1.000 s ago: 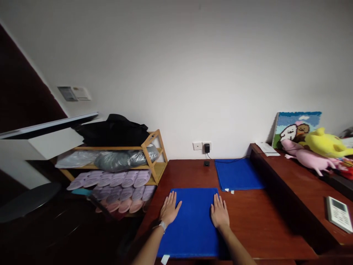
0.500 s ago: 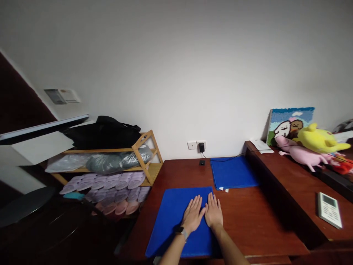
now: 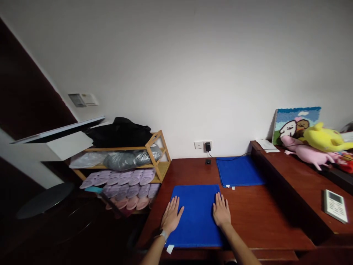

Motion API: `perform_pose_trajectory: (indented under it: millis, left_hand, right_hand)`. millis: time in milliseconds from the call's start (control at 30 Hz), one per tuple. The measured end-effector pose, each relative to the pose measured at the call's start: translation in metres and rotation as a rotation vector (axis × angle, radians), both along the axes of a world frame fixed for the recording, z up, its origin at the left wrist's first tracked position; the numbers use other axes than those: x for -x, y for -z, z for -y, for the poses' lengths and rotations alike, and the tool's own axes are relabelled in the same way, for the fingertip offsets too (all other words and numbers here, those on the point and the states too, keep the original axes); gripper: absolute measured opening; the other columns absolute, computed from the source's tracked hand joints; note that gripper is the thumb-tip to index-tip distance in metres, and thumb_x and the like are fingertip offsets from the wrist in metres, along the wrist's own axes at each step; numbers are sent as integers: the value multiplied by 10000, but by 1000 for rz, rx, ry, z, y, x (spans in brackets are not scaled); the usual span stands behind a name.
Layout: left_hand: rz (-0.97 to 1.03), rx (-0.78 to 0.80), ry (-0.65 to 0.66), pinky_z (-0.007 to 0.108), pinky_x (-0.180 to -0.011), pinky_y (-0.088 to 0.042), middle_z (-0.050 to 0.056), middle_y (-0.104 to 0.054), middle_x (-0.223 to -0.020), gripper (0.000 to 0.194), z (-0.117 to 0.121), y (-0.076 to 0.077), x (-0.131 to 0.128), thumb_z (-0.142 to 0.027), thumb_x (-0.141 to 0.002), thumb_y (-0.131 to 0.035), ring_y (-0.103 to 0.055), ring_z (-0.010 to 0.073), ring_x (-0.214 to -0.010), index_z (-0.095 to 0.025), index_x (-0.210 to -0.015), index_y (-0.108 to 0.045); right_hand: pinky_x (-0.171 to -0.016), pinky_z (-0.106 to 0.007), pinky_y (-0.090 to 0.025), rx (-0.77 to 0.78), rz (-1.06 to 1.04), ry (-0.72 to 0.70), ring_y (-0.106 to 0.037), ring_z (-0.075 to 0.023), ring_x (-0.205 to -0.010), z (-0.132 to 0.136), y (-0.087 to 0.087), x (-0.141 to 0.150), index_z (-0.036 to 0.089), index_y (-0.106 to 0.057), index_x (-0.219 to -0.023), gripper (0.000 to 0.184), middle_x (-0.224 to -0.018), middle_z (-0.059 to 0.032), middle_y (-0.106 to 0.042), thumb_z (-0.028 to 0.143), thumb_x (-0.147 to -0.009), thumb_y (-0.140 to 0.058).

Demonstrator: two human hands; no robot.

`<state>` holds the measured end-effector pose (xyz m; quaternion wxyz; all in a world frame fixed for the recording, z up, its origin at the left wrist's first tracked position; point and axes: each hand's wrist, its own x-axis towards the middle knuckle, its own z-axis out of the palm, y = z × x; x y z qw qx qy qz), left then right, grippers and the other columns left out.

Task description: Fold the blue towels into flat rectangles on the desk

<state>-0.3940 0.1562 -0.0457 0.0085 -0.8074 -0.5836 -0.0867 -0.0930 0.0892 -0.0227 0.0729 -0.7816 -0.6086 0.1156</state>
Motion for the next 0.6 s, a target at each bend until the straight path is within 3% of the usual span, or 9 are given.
perform_pose_trajectory:
  millis: [167,233,333,500,600]
  left_hand:
    - [-7,47,-19,478,-1270,-241,122,-259,-1674,765,-3,-7,2,-617,-1033,-191,-230,259,-1554,-116,-1604,-284]
    - [1,48,-18,497,-1268,-243,123,-274,-1669,747,1,-13,-8,-603,-1037,-194,-239,268,-1552,-128,-1608,-273]
    - [60,7,97,491,-1275,-233,95,-240,-1685,704,15,-19,-56,-560,-1051,-173,-209,256,-1561,-154,-1624,-222]
    - [163,107,379,427,-1284,-227,42,-248,-1691,653,48,-12,-172,-509,-1063,-119,-209,197,-1563,-198,-1632,-204]
    - [187,149,402,426,-1290,-211,20,-285,-1681,631,56,-9,-187,-473,-1067,-77,-228,174,-1556,-222,-1628,-220]
  right_hand:
    - [-1278,-432,-96,-35,-9,-21,-142,-215,-1572,27,15,4,128,-190,-1616,669,-1693,-31,-182,430,-1023,-131]
    - [-1278,-439,-95,-44,0,-22,-140,-218,-1572,29,15,4,122,-190,-1614,666,-1691,-35,-184,420,-1022,-142]
    - [-1276,-446,-103,-46,10,-30,-134,-226,-1573,29,11,5,114,-202,-1611,659,-1689,-37,-184,403,-1020,-151]
    - [-1274,-463,-90,-22,49,-95,-122,-244,-1574,31,6,3,158,-237,-1608,636,-1692,-43,-171,317,-993,-244]
    - [-1273,-464,-84,-15,49,-108,-119,-243,-1574,32,5,3,172,-247,-1608,644,-1692,-45,-168,284,-975,-273]
